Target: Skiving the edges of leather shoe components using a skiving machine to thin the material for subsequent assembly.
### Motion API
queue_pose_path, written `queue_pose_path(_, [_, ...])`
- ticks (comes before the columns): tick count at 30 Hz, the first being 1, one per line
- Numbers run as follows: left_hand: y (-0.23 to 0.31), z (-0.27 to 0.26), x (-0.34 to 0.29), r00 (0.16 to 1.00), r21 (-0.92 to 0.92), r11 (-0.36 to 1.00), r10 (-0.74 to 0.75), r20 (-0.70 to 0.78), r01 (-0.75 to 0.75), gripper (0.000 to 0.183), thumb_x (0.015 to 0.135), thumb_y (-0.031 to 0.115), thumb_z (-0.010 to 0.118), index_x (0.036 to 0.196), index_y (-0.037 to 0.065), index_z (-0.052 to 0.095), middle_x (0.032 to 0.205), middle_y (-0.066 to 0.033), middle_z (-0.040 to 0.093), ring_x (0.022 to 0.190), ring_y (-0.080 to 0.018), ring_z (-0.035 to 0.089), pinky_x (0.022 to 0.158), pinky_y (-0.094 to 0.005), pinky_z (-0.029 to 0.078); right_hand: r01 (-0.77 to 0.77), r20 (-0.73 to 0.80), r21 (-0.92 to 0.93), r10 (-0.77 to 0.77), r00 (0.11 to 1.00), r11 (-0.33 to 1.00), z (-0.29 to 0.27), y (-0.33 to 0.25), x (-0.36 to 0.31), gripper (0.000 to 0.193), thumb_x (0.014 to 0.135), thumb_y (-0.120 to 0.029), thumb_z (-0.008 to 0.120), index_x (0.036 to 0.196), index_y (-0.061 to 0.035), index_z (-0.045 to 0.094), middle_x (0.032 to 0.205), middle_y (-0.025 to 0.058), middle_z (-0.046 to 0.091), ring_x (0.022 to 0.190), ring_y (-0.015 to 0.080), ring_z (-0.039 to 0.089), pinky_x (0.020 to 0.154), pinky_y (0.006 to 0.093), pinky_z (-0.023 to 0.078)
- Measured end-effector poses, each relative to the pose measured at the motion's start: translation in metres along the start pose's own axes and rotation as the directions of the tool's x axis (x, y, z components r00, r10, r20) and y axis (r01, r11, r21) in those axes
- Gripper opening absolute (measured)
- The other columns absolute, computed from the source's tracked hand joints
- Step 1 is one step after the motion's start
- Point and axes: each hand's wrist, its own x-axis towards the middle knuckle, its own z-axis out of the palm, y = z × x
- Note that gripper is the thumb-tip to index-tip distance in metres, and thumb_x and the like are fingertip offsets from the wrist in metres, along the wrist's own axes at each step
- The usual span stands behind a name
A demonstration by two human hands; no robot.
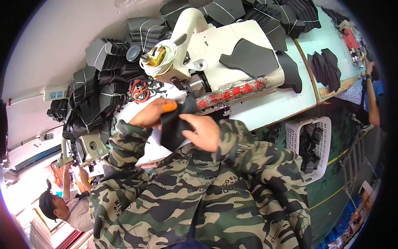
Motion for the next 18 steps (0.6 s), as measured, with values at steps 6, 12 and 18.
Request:
queue_pose_path(6, [-0.001,-0.038,0.039,0.992,0.175,0.977,0.126,-0.019,-0.121,0.028,0.092,0.027,0.051,0.101,0.003,0.064,0.059,-0.0008,0.054,0.036,-0.0107,0.044,0.033,-0.0242,0.032,-0.022,0.045,0.354,0.007,0.999,0.935,0.022,0.004,0.013,0.063,0.081,-0.015,0.063,0.134,0.0053,0.036,0.090,0.0213,0.065,0.071,0.0247,0.066,0.065,0.0336,0.051])
queue_pose_path(12, [0.044,0.000,0.009,0.996,0.223,0.972,0.084,-0.015,-0.079,0.026,0.093,0.025,0.053,0.098,0.002,0.064,0.068,-0.0027,0.060,0.053,-0.0080,0.053,0.049,-0.0216,0.043,-0.103,-0.160,0.415,0.183,0.970,0.904,0.002,0.016,0.001,0.032,0.082,-0.007,0.063,0.113,0.0007,0.060,0.071,0.0035,0.060,0.059,0.0048,0.050,0.052,0.0231,0.041])
queue_pose_path(18, [-0.020,-0.013,-0.014,0.812,0.733,0.669,0.492,-0.315,-0.121,0.022,0.091,0.025,0.054,0.093,0.004,0.059,0.065,-0.0085,0.059,0.053,-0.0222,0.058,0.050,-0.0322,0.047,-0.270,-0.253,0.305,0.351,0.901,0.913,-0.064,0.071,-0.087,0.020,0.084,0.003,0.058,0.104,0.0049,0.061,0.090,0.0083,0.066,0.079,0.0098,0.061,0.070,0.0229,0.049])
